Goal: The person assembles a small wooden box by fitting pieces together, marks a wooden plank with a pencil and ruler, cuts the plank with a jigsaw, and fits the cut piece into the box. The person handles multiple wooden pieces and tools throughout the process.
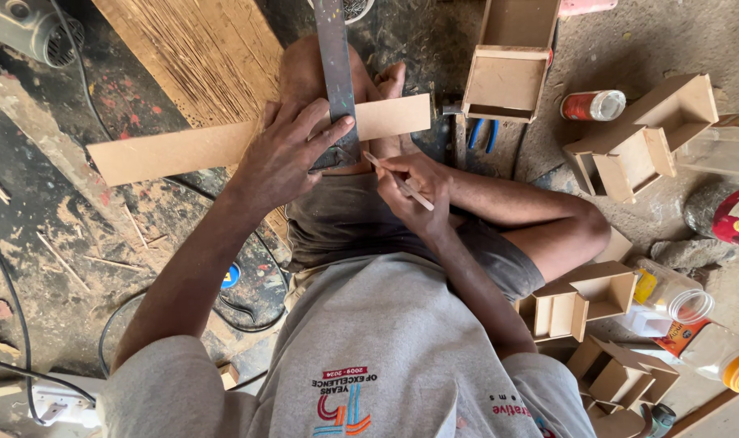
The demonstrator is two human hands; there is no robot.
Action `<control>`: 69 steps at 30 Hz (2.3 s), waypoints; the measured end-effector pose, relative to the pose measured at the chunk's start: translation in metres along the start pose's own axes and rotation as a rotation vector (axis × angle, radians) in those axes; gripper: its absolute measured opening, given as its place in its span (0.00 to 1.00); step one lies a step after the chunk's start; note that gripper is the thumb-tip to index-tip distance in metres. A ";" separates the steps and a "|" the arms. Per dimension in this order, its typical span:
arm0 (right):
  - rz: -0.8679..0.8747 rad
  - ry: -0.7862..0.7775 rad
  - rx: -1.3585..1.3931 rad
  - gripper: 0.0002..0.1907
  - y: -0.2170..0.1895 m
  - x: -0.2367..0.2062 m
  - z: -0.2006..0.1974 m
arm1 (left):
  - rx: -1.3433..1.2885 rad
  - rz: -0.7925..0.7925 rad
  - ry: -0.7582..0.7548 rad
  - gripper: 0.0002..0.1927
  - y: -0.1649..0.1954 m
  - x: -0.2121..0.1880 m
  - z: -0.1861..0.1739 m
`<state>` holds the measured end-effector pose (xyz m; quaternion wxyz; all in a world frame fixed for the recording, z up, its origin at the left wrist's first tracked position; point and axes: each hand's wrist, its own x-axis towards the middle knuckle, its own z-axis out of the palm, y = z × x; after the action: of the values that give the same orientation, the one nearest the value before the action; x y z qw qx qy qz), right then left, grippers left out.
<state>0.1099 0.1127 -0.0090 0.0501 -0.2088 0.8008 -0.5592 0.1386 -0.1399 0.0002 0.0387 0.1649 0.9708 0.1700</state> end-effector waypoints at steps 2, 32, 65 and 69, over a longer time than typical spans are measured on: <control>-0.027 0.033 -0.019 0.07 0.000 -0.001 0.001 | -0.004 0.000 -0.009 0.49 0.001 0.000 0.000; 0.003 -0.067 0.172 0.12 0.020 0.001 0.007 | -0.029 -0.015 -0.012 0.48 0.000 0.001 0.007; 0.397 0.367 0.686 0.11 0.083 0.019 -0.017 | -0.474 -0.139 0.219 0.22 0.006 0.033 -0.048; 0.545 0.420 0.834 0.10 0.084 0.014 -0.016 | -0.452 -0.060 0.251 0.19 -0.022 0.092 -0.041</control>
<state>0.0689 0.1453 -0.0781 0.1106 0.1603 0.5288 -0.8261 0.0396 -0.1420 0.0297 -0.0410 0.1009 0.9098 0.4006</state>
